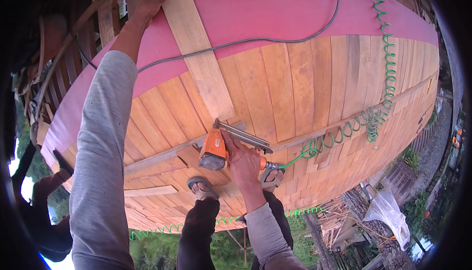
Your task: The person secures a red flashing membrane to a curved wooden roof structure using a pneumatic nail gun, while positioning wooden shingles and pulling the membrane taut by hand.
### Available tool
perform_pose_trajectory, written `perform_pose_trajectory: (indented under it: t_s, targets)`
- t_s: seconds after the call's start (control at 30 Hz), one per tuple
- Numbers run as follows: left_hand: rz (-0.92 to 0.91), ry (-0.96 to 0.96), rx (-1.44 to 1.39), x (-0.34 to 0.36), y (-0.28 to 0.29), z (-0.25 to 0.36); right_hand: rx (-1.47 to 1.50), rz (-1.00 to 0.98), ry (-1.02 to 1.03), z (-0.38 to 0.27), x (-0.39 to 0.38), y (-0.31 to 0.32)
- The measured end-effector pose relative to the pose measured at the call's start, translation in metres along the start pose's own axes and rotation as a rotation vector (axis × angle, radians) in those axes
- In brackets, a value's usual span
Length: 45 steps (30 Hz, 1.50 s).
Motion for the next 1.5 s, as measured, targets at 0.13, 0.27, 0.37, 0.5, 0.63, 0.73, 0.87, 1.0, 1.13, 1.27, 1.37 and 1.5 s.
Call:
perform_pose_trajectory:
  t_s: [0.13,0.27,0.37,0.5,0.63,0.73,0.87,1.0,1.13,1.27,1.37,1.5]
  targets:
    - [0.025,0.004,0.031,-0.012,-0.002,0.005,-0.006,-0.039,-0.09,-0.007,0.006,0.0]
    - [0.019,0.026,-0.003,-0.014,0.006,0.004,0.017,-0.067,-0.104,-0.01,0.008,-0.009]
    - [0.02,0.043,-0.01,-0.018,0.007,-0.003,0.015,-0.043,-0.097,-0.015,0.011,-0.019]
    - [0.084,-0.081,0.008,0.001,-0.004,0.011,-0.032,0.085,-0.064,-0.004,0.006,0.013]
    - [0.063,0.035,0.062,-0.017,0.007,0.005,0.055,0.04,-0.089,-0.011,0.007,-0.004]
    - [0.069,0.008,0.014,-0.026,0.0,0.01,0.089,0.079,-0.1,-0.007,0.007,-0.007]
    - [0.105,-0.017,0.052,-0.031,0.002,0.018,0.13,0.038,-0.162,-0.008,0.011,-0.006]
    - [0.105,0.012,0.06,-0.037,-0.002,0.02,0.127,0.093,-0.126,-0.007,0.011,-0.005]
    - [0.075,0.025,0.062,-0.033,0.002,0.019,0.121,0.084,-0.15,-0.011,0.01,-0.007]
    - [0.058,0.083,0.116,-0.021,0.006,0.018,0.058,0.035,-0.164,-0.013,0.007,-0.009]
    - [0.161,0.008,0.073,-0.017,0.015,0.005,0.086,0.059,-0.121,-0.017,0.006,-0.004]
    - [0.274,-0.093,-0.416,-0.078,0.07,-0.019,0.077,-0.121,-0.181,-0.013,0.018,-0.007]
Point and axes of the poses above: each hand's wrist, its own x-axis towards the middle knuckle, its own y-axis out of the back of the hand, z = x × y, the point moved 7 cm from there along x, towards the middle knuckle, and after that the axes turned 11 degrees about y, right-handed, at the moved point
